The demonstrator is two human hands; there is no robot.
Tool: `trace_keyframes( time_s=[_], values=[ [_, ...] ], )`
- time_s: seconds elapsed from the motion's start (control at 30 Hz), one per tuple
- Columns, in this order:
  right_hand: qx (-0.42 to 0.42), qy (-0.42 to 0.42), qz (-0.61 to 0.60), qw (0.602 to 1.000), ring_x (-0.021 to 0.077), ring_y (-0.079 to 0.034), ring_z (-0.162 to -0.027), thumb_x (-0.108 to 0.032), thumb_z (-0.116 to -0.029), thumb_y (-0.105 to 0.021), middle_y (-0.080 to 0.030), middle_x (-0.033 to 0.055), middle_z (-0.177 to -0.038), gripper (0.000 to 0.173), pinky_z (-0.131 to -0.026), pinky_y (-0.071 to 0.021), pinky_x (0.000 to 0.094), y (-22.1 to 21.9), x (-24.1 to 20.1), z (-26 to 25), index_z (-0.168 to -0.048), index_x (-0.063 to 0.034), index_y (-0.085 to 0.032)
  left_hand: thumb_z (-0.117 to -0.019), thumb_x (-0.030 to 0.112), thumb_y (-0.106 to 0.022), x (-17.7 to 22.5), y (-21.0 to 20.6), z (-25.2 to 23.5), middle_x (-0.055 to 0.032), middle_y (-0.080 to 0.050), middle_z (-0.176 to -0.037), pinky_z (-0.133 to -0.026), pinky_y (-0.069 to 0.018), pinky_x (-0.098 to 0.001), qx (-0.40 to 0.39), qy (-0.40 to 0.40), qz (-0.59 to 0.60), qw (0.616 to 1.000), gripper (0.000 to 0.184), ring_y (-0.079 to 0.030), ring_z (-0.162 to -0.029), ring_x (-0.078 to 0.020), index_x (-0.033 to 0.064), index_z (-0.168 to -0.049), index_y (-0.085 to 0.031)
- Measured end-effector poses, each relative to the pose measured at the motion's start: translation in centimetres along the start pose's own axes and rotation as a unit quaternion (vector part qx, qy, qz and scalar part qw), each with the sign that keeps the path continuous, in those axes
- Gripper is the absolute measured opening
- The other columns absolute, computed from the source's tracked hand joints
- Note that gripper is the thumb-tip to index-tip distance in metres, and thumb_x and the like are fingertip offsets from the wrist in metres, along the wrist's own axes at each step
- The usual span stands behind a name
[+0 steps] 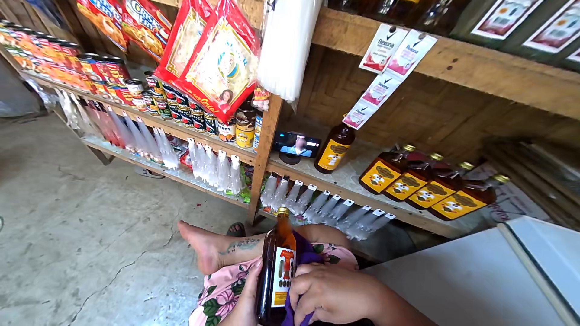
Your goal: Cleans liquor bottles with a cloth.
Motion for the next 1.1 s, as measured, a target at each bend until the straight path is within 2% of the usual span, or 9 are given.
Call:
trace_keyframes(
  time_s=[0.2,0.3,0.43,0.53,0.63,0.77,0.93,1.03,1.1],
  values=[
    [-0.042,-0.064,0.031,0.997,0.0306,-0.065,-0.108,-0.006,-0.0889,-0.071,-0.072,0.0057,-0.105,0.017,-0.091,-0.0527,0.0517,-0.7,1.6,0.6,-0.099,-0.0168,-0.080,-0.0791,0.073,-0.067,-0.1,0.4,0.0,-0.0071,-0.075,-0.109,-0.087,-0.0607,-0.0382,0.019,0.006,-0.008,1.000,0.065,-0.073,-0.101,-0.0186,0.0214,-0.118,-0.073],
    [-0.031,-0.160,0.088,0.983,0.0338,-0.065,-0.109,-0.004,-0.0870,-0.073,-0.072,0.0076,-0.110,0.019,-0.090,-0.0535,0.0558,0.1,4.0,1.4,-0.101,-0.0150,-0.080,-0.0795,0.074,-0.066,-0.1,0.6,0.1,-0.0081,-0.075,-0.110,-0.089,-0.0604,-0.0412,0.035,0.000,-0.009,0.999,0.066,-0.072,-0.103,-0.0207,0.0207,-0.119,-0.072],
    [0.153,-0.281,0.174,0.931,0.0344,-0.066,-0.111,-0.012,-0.0921,-0.070,-0.072,0.0103,-0.111,0.020,-0.091,-0.0562,0.0557,5.5,6.7,3.6,-0.110,-0.0148,-0.078,-0.0762,0.075,-0.068,-0.1,0.4,0.3,-0.0081,-0.075,-0.108,-0.086,-0.0614,-0.0405,0.046,0.000,-0.021,0.999,0.070,-0.073,-0.100,-0.0202,0.0195,-0.118,-0.071],
    [0.352,-0.268,0.185,0.878,0.0259,-0.065,-0.111,-0.024,-0.0953,-0.065,-0.071,0.0073,-0.114,0.025,-0.095,-0.0541,0.0450,9.5,5.9,5.6,-0.117,-0.0172,-0.076,-0.0744,0.076,-0.070,-0.3,0.3,0.5,-0.0071,-0.076,-0.107,-0.087,-0.0612,-0.0389,0.048,0.006,-0.050,0.998,0.072,-0.073,-0.099,-0.0189,0.0190,-0.118,-0.071],
    [0.435,-0.229,0.093,0.866,0.0146,-0.061,-0.118,-0.032,-0.0988,-0.063,-0.067,0.0072,-0.124,0.033,-0.100,-0.0513,0.0331,9.5,5.6,5.9,-0.126,-0.0157,-0.072,-0.0788,0.074,-0.067,-0.1,-0.5,0.5,-0.0043,-0.076,-0.110,-0.091,-0.0598,-0.0361,0.008,-0.009,-0.081,0.997,0.068,-0.073,-0.102,-0.0156,0.0202,-0.120,-0.071],
    [0.433,-0.173,0.006,0.884,0.0070,-0.058,-0.118,-0.025,-0.0974,-0.066,-0.061,0.0097,-0.125,0.036,-0.100,-0.0503,0.0208,8.1,5.4,4.5,-0.128,-0.0071,-0.067,-0.0848,0.073,-0.061,-0.3,-0.8,0.7,-0.0039,-0.075,-0.116,-0.094,-0.0582,-0.0359,-0.039,-0.019,-0.116,0.992,0.068,-0.071,-0.107,-0.0158,0.0210,-0.127,-0.068],
    [0.390,-0.127,0.021,0.912,0.0105,-0.057,-0.119,-0.028,-0.0985,-0.066,-0.063,0.0062,-0.121,0.030,-0.103,-0.0482,0.0263,7.2,3.9,3.2,-0.124,-0.0138,-0.070,-0.0822,0.079,-0.056,-0.1,-0.7,0.6,-0.0038,-0.075,-0.113,-0.092,-0.0591,-0.0357,-0.008,-0.020,-0.117,0.993,0.073,-0.072,-0.104,-0.0156,0.0208,-0.125,-0.069],
    [0.329,-0.082,0.085,0.937,0.0163,-0.058,-0.117,-0.032,-0.0988,-0.064,-0.066,0.0055,-0.115,0.026,-0.103,-0.0478,0.0306,6.1,1.7,1.6,-0.120,-0.0190,-0.072,-0.0925,0.077,-0.040,0.1,-1.2,0.5,-0.0033,-0.075,-0.110,-0.090,-0.0600,-0.0358,0.032,-0.001,-0.117,0.993,0.072,-0.072,-0.102,-0.0155,0.0179,-0.123,-0.066],
    [0.262,-0.036,0.094,0.960,0.0208,-0.059,-0.115,-0.030,-0.0989,-0.063,-0.066,0.0059,-0.113,0.024,-0.102,-0.0477,0.0341,4.6,-0.1,0.2,-0.119,-0.0194,-0.074,-0.1039,0.063,-0.019,0.7,-2.2,0.8,0.0029,-0.075,-0.103,-0.086,-0.0607,-0.0306,0.068,0.010,-0.129,0.989,0.064,-0.072,-0.097,-0.0093,0.0203,-0.114,-0.065]
  ],
)
Point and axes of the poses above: each hand's wrist, its own z-axis away from the middle knuckle, its own y-axis out of the back of the hand, x = y × z, the point moved 10 cm from there along -z, towards the middle knuckle
